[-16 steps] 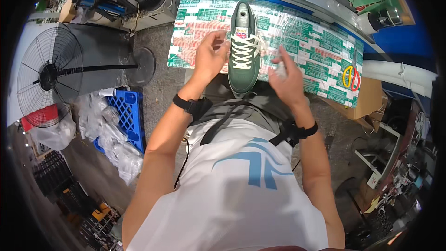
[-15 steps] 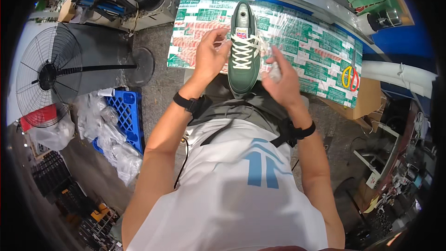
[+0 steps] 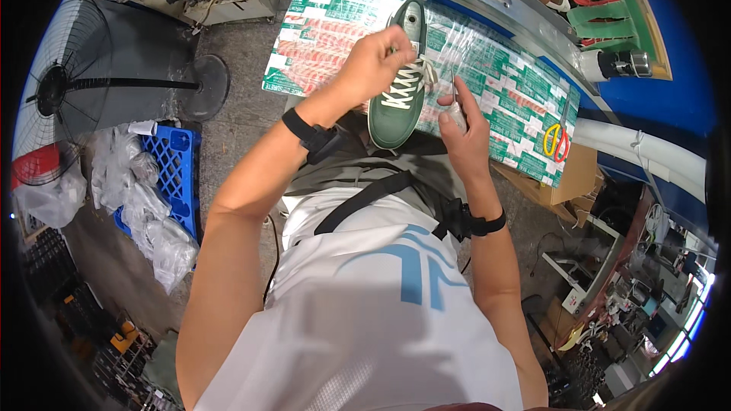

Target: Inspecting green and white sneakers at a quality control station.

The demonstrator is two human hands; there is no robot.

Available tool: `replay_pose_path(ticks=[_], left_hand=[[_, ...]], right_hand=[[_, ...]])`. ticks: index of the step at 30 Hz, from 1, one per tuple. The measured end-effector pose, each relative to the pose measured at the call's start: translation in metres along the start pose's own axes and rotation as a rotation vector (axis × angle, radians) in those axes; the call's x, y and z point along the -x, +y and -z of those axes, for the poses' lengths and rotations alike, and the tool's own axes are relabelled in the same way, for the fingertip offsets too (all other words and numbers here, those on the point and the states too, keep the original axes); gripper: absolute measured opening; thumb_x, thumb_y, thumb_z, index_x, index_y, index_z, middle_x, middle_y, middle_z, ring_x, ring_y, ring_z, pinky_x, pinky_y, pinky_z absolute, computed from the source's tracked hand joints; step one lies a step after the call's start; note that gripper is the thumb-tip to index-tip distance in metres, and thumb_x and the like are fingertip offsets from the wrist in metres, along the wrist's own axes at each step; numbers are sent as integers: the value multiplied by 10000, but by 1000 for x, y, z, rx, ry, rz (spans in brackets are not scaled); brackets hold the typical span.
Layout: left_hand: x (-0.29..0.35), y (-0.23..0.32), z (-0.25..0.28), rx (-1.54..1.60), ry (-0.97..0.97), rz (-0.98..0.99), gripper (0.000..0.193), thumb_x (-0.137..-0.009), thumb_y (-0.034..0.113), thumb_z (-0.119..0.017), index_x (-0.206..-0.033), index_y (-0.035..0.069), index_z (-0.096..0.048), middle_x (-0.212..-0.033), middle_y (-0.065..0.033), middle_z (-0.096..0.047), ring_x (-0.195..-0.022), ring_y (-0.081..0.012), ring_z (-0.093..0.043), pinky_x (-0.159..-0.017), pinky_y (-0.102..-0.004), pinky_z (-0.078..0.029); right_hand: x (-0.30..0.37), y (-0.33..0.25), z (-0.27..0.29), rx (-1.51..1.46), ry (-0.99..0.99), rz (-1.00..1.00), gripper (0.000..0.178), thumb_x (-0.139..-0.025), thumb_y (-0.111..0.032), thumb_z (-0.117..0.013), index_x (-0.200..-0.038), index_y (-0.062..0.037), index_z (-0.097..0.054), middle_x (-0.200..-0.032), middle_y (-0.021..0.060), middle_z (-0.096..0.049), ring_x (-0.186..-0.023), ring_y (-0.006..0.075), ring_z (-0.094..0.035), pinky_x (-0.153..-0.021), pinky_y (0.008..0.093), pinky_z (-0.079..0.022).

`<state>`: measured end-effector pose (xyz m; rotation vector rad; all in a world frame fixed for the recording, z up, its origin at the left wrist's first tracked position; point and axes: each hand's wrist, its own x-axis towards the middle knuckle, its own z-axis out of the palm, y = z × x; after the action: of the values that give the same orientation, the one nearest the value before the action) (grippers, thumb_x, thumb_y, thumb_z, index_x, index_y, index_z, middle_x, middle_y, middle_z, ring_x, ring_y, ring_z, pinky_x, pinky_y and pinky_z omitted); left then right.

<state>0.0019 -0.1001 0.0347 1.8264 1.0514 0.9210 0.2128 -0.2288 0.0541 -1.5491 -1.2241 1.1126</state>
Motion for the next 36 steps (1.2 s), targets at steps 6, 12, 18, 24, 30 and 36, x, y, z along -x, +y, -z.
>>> replay_pose_path(ticks=[6,12,18,24,30,36], left_hand=[[-13,28,2,-269,-252,-110,223,-989,135,-787,-1127,49,-634,-947,-100,-731,-742,-314,-698,-683,-397,-577],[-24,10,-26,-637,-277,-341,282,-837,42,-821,-1089,46,-694,-1059,-135,-659,-953,-380,-741,-810,-488,-617],[-28,11,-19,-652,-399,-269,220,-852,-9,-764,-1050,42,-682,-1111,-135,-648,-1044,-383,-714,-829,-501,-597],[-25,7,-19,-521,-321,-237,103,-968,31,-736,-1030,55,-657,-1107,-138,-647,-1005,-410,-695,-814,-514,-571],[-33,11,3,4,-381,-67,115,-1100,155,-661,-1111,46,-628,-986,-66,-651,-825,-192,-702,-706,-362,-599],[-48,-9,70,627,5,433,188,-1118,195,-649,-1210,31,-641,-956,-23,-665,-844,-135,-678,-748,-291,-627]], right_hand=[[-7,1,-1,102,-4,101,769,-957,-148,-746,-1634,89,-469,-1216,83,-713,-941,113,-665,-854,274,-563],[-8,18,6,-50,61,2,797,-975,-218,-767,-1643,88,-457,-1218,61,-698,-977,107,-639,-864,278,-549],[10,29,15,74,17,25,751,-1026,-269,-728,-1633,89,-467,-1196,47,-695,-983,104,-628,-880,270,-536],[7,43,-20,-276,-146,-163,747,-1068,-335,-703,-1616,114,-467,-1161,67,-712,-937,112,-638,-818,270,-532],[-22,49,-21,-1024,-14,-340,591,-1081,-440,-592,-1413,48,-619,-1078,121,-705,-847,177,-655,-762,322,-516],[-30,6,17,-1332,-69,-305,864,-1034,-558,-502,-1612,84,-467,-1167,144,-655,-907,222,-633,-881,384,-527]])
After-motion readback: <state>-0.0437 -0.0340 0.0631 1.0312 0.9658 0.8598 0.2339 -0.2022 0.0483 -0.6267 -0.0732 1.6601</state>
